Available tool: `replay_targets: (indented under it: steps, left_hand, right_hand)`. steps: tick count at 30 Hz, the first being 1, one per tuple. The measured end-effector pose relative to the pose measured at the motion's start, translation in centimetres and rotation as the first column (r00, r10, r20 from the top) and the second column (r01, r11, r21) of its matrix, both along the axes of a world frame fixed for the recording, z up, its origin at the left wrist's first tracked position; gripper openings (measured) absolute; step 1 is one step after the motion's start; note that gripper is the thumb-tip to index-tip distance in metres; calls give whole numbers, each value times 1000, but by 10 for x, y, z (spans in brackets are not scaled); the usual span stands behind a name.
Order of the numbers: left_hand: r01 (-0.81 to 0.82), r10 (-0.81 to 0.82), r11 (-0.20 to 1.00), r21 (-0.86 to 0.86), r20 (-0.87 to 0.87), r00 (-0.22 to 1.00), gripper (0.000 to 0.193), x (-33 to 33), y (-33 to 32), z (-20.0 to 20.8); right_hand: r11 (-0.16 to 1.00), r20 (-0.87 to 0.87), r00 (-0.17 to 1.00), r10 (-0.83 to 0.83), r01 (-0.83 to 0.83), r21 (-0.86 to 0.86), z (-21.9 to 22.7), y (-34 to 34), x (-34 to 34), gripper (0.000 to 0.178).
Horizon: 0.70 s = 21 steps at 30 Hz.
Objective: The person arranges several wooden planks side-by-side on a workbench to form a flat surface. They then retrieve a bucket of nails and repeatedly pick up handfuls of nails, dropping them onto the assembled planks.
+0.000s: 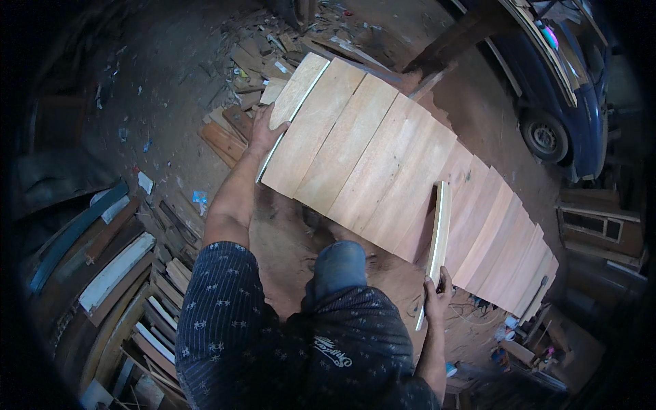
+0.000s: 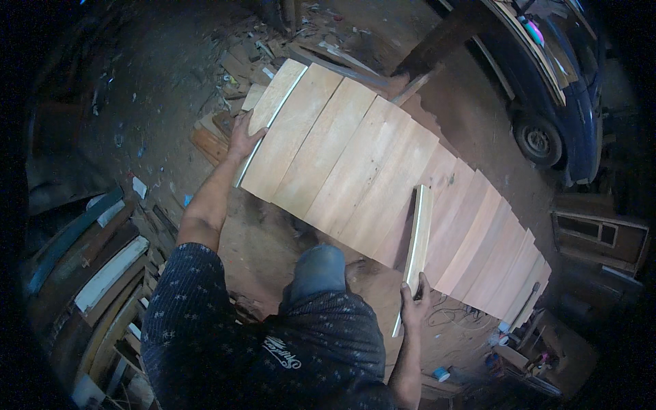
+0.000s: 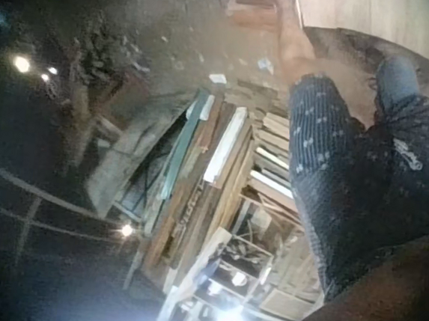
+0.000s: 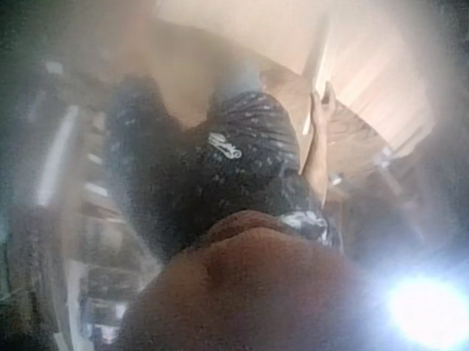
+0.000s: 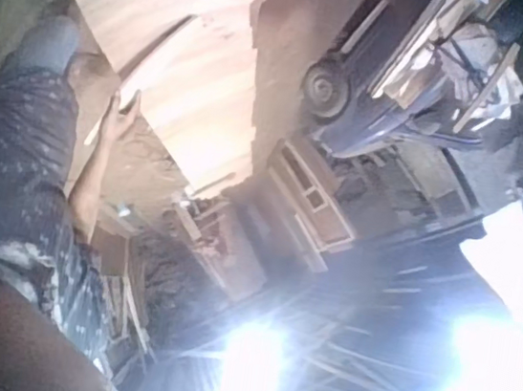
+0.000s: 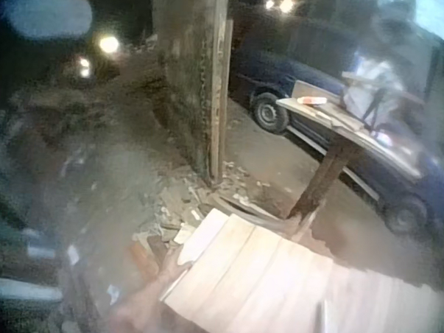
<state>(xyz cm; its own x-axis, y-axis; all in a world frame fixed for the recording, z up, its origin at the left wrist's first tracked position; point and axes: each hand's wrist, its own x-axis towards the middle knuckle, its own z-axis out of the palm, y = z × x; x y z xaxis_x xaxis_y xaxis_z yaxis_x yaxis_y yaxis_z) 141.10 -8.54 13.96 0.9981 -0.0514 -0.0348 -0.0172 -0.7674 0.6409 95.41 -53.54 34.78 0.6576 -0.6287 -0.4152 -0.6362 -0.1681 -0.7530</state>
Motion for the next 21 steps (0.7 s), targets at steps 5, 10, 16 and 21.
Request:
replay_targets:
  steps: [5, 10, 16, 21]
  left_hand:
    - [4, -24, 957, 289, 66, 998, 85, 5, -5, -2]
    - [38, 18, 983, -182, 292, 956, 56, -72, -136, 94]
    - [-57, -636, 588, -807, -504, 584, 39, -238, -332, 150]
    - [-321, -811, 493, -809, -561, 168, 57, -340, -443, 204]
  right_hand:
    - [1000, -33, 999, -16, 15, -23, 7, 2, 1, 66]
    - [986, 49, 991, -122, 116, 116, -2, -10, -16, 58]
    - [988, 181, 973, -140, 126, 87, 16, -17, -21, 66]
    - [906, 202, 978, -48, 128, -403, 51, -34, -68, 71]
